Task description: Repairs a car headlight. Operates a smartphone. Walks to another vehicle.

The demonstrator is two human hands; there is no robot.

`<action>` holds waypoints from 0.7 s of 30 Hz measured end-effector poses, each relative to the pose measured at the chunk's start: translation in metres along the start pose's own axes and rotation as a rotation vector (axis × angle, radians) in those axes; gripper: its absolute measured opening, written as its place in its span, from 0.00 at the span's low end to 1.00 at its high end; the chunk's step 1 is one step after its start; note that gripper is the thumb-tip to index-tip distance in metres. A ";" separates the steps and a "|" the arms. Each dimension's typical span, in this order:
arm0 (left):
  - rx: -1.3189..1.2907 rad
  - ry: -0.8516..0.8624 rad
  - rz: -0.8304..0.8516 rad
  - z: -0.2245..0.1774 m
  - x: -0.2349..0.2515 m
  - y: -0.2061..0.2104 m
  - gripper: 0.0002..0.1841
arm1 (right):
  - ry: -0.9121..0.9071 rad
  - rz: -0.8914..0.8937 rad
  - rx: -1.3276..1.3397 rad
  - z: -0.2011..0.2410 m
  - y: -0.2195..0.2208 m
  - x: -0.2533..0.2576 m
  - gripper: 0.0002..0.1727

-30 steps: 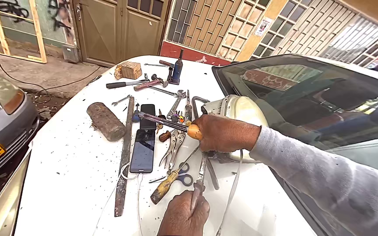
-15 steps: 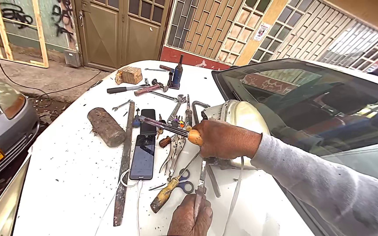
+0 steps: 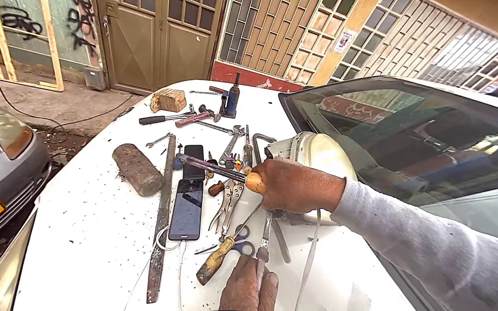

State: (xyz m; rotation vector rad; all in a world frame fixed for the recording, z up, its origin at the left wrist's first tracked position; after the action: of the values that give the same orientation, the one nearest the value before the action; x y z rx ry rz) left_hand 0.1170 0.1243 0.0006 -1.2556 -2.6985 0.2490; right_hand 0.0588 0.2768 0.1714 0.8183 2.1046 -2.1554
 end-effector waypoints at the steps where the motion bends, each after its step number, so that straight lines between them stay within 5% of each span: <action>1: 0.017 -0.006 0.001 -0.002 0.000 -0.002 0.17 | 0.000 0.000 -0.001 0.000 0.000 0.000 0.11; 21: 0.403 -0.256 0.371 -0.058 0.013 -0.052 0.20 | -0.028 -0.002 -0.043 0.000 0.002 0.003 0.14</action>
State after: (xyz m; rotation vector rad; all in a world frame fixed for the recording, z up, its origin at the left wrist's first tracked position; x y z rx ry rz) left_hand 0.0826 0.1066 0.0693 -1.6634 -2.3970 1.0035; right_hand 0.0568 0.2772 0.1681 0.7776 2.1317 -2.1018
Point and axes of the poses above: each hand's wrist, its own x-axis towards the middle knuckle, its own y-axis out of the palm, z = x × y, the point moved 3 cm from there along x, towards the middle knuckle, and after that the axes turned 1 degree about x, right-handed, at the moved point
